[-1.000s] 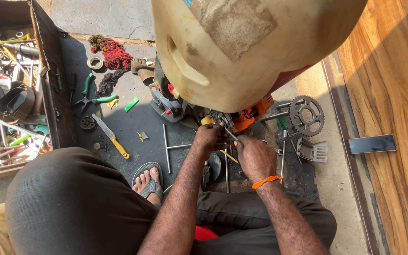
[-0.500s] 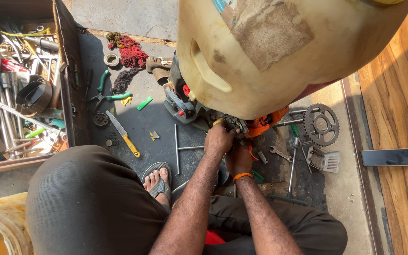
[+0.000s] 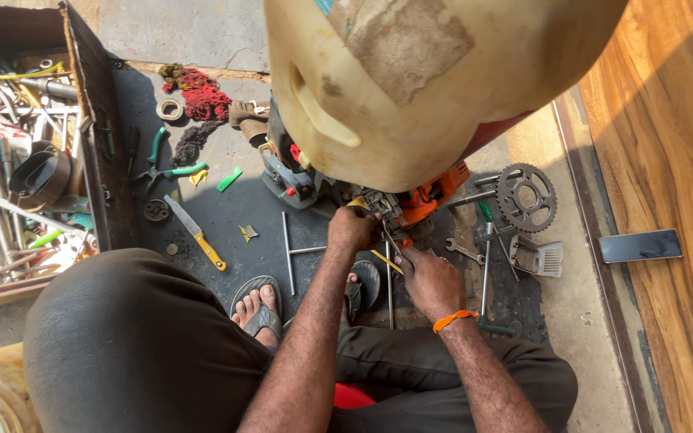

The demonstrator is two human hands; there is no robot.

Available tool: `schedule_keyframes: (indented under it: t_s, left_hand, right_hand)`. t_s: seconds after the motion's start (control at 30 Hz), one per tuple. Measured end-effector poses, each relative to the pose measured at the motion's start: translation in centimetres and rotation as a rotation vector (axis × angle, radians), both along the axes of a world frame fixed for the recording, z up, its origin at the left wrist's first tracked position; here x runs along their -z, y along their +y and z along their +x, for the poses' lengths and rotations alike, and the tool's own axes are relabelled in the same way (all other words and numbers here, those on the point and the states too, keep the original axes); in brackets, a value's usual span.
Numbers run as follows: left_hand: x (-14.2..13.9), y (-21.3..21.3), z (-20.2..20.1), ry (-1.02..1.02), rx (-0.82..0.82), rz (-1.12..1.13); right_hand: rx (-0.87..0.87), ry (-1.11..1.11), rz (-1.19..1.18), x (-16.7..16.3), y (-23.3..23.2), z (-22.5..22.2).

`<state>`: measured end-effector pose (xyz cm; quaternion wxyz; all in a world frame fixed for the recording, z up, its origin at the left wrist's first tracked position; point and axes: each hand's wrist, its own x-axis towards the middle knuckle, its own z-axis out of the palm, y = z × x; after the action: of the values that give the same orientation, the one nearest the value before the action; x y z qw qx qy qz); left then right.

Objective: The person sits on the floor and uses a wrench to tighten bolts on a small engine attached to a beige tank. They adjust their position and continue working on the engine throughout the clip.

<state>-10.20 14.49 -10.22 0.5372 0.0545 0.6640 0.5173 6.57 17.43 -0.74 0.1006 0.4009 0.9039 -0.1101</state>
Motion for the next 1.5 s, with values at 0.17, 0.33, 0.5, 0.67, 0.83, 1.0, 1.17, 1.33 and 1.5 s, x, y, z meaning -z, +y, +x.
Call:
schedule_keyframes:
  t_s: [0.17, 0.33, 0.5, 0.67, 0.83, 1.0, 1.17, 1.33, 1.5]
  left_hand:
    - [0.1, 0.0, 0.2, -0.132, -0.116, 0.094]
    - [0.0, 0.2, 1.0, -0.206, -0.18, 0.077]
    - [0.0, 0.3, 1.2, -0.29, -0.173, 0.112]
    - [-0.2, 0.5, 0.7, -0.187, -0.102, 0.064]
    - [-0.5, 0.4, 0.7, 0.24, -0.019, 0.008]
    - [-0.7, -0.1, 0.5, 0.226, 0.004, -0.009]
    - [-0.2, 0.0, 0.1, 0.019, -0.005, 0.018]
    - [0.2, -0.2, 0.4, -0.137, -0.108, 0.094]
    - [0.3, 0.1, 1.2, -0.277, -0.191, 0.151]
  right_hand:
    - [0.006, -0.069, 0.028, -1.2, 0.4, -1.0]
    - [-0.028, -0.055, 0.078, -2.6, 0.5, -1.8]
    - [-0.01, -0.075, 0.118, -2.3, 0.6, -1.7]
    - [0.115, -0.088, 0.046, 3.7, 0.5, -1.2]
    - [0.063, -0.01, 0.066, 12.9, 1.7, -3.4]
    - [0.147, 0.036, -0.051, 13.6, 1.8, -3.3]
    - [0.22, 0.183, -0.272, 8.0, 0.0, -1.1]
    - [0.14, -0.035, -0.091, 2.1, -0.4, -1.2]
    - [0.077, -0.023, 0.001, -1.7, -0.1, -1.8]
